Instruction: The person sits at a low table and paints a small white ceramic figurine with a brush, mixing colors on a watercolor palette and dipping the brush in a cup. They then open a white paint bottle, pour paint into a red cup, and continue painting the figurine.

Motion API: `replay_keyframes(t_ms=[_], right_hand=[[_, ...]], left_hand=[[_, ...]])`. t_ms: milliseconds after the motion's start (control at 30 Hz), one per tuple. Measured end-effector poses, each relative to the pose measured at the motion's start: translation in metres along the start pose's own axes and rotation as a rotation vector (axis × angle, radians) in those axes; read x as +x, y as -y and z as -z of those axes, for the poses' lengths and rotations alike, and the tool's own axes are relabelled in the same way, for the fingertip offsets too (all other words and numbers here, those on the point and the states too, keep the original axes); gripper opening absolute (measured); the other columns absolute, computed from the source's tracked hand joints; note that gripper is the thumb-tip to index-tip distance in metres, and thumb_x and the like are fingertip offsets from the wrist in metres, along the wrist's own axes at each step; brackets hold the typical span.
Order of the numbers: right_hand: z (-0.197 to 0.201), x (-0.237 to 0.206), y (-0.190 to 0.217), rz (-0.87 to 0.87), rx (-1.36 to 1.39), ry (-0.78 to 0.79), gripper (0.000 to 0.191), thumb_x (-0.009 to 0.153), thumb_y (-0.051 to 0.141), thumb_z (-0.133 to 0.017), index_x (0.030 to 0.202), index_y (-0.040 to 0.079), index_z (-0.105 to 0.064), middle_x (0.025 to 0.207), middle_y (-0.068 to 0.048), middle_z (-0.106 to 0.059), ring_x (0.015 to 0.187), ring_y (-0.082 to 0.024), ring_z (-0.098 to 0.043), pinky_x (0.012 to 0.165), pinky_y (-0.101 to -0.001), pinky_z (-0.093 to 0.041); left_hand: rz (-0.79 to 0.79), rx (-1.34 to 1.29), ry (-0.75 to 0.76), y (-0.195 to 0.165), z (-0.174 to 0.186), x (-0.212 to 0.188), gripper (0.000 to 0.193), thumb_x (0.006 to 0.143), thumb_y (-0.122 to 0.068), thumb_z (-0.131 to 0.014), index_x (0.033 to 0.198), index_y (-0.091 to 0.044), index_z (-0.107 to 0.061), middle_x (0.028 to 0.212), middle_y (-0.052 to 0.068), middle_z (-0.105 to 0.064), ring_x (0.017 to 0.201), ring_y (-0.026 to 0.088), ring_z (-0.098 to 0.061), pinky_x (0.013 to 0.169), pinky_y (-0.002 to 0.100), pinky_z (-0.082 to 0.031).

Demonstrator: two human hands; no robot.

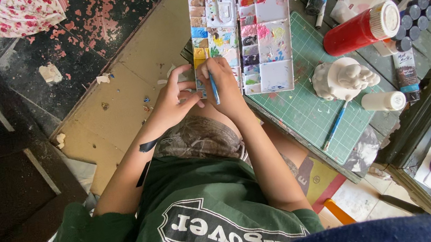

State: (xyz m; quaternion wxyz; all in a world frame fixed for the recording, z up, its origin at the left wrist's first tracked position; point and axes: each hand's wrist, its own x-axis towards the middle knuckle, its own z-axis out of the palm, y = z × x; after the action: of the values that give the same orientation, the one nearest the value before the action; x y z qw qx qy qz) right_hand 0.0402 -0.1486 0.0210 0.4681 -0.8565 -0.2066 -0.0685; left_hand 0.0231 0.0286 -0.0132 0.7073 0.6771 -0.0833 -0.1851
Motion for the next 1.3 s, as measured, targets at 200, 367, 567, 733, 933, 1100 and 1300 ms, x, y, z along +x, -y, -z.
replay_keyframes(t_ms=[200, 367, 567, 733, 933, 1100, 1300], right_hand=[[0.002, -0.003, -0.006, 0.015, 0.02, -0.013, 0.032, 0.08, -0.018, -0.056, 0.096, 0.005, -0.042, 0.092, -0.012, -0.057, 0.099, -0.037, -0.054, 0.084, -0.0436, -0.047], [0.004, -0.006, -0.014, -0.035, 0.157, -0.023, 0.029, 0.088, -0.016, -0.056, 0.098, 0.005, -0.039, 0.096, -0.012, -0.058, 0.09, -0.029, -0.058, 0.084, -0.0351, -0.049], [0.01, -0.011, -0.022, -0.102, 0.442, -0.03, 0.026, 0.103, -0.011, -0.053, 0.106, 0.007, -0.034, 0.103, -0.007, -0.055, 0.089, -0.013, -0.048, 0.082, -0.0275, -0.045], [0.006, -0.012, -0.022, -0.154, 0.504, -0.105, 0.034, 0.102, -0.009, -0.062, 0.105, 0.01, -0.034, 0.103, -0.006, -0.057, 0.086, -0.009, -0.051, 0.076, -0.0236, -0.047], [0.007, -0.007, -0.025, -0.199, 0.718, -0.118, 0.039, 0.101, -0.012, -0.065, 0.104, 0.011, -0.033, 0.103, -0.009, -0.062, 0.09, -0.011, -0.058, 0.08, -0.0251, -0.05], [0.018, -0.001, -0.021, -0.228, 0.989, -0.043, 0.042, 0.097, -0.017, -0.064, 0.101, 0.012, -0.033, 0.113, -0.019, -0.068, 0.109, -0.022, -0.071, 0.099, -0.0344, -0.059], [0.035, -0.001, -0.003, -0.074, 0.517, -0.04, 0.016, 0.112, 0.001, -0.055, 0.111, 0.007, -0.04, 0.135, -0.022, -0.067, 0.126, -0.023, -0.064, 0.103, -0.031, -0.051]], left_hand=[[-0.017, -0.026, -0.004, 0.001, 0.0, -0.001, 0.063, 0.099, -0.005, -0.067, 0.151, -0.005, -0.032, 0.115, 0.015, -0.071, 0.086, 0.016, -0.076, 0.078, 0.03, -0.059], [0.008, 0.015, -0.027, -0.002, -0.001, -0.002, 0.062, 0.098, -0.007, -0.067, 0.15, -0.008, -0.034, 0.116, 0.014, -0.071, 0.085, 0.015, -0.076, 0.074, 0.029, -0.057], [-0.183, 0.304, -0.143, -0.019, -0.002, -0.007, 0.039, 0.098, -0.009, -0.068, 0.135, -0.009, -0.055, 0.115, 0.008, -0.071, 0.083, 0.015, -0.074, 0.071, 0.029, -0.057], [-0.436, 0.798, -0.266, -0.039, 0.005, 0.0, 0.014, 0.097, -0.014, -0.073, 0.111, -0.013, -0.072, 0.109, 0.007, -0.062, 0.076, 0.021, -0.067, 0.074, 0.037, -0.054], [-0.511, 0.828, -0.216, -0.058, 0.006, 0.011, 0.024, 0.091, -0.02, -0.078, 0.113, -0.012, -0.071, 0.106, 0.004, -0.069, 0.081, 0.023, -0.071, 0.076, 0.039, -0.054], [-0.405, 0.452, -0.244, -0.055, -0.001, 0.011, 0.026, 0.091, -0.012, -0.082, 0.111, -0.005, -0.068, 0.102, 0.006, -0.077, 0.094, 0.02, -0.078, 0.08, 0.033, -0.06], [-0.402, 0.491, -0.289, -0.04, 0.019, -0.015, 0.014, 0.096, -0.006, -0.073, 0.109, -0.006, -0.069, 0.102, 0.005, -0.074, 0.091, 0.018, -0.076, 0.082, 0.032, -0.058]])
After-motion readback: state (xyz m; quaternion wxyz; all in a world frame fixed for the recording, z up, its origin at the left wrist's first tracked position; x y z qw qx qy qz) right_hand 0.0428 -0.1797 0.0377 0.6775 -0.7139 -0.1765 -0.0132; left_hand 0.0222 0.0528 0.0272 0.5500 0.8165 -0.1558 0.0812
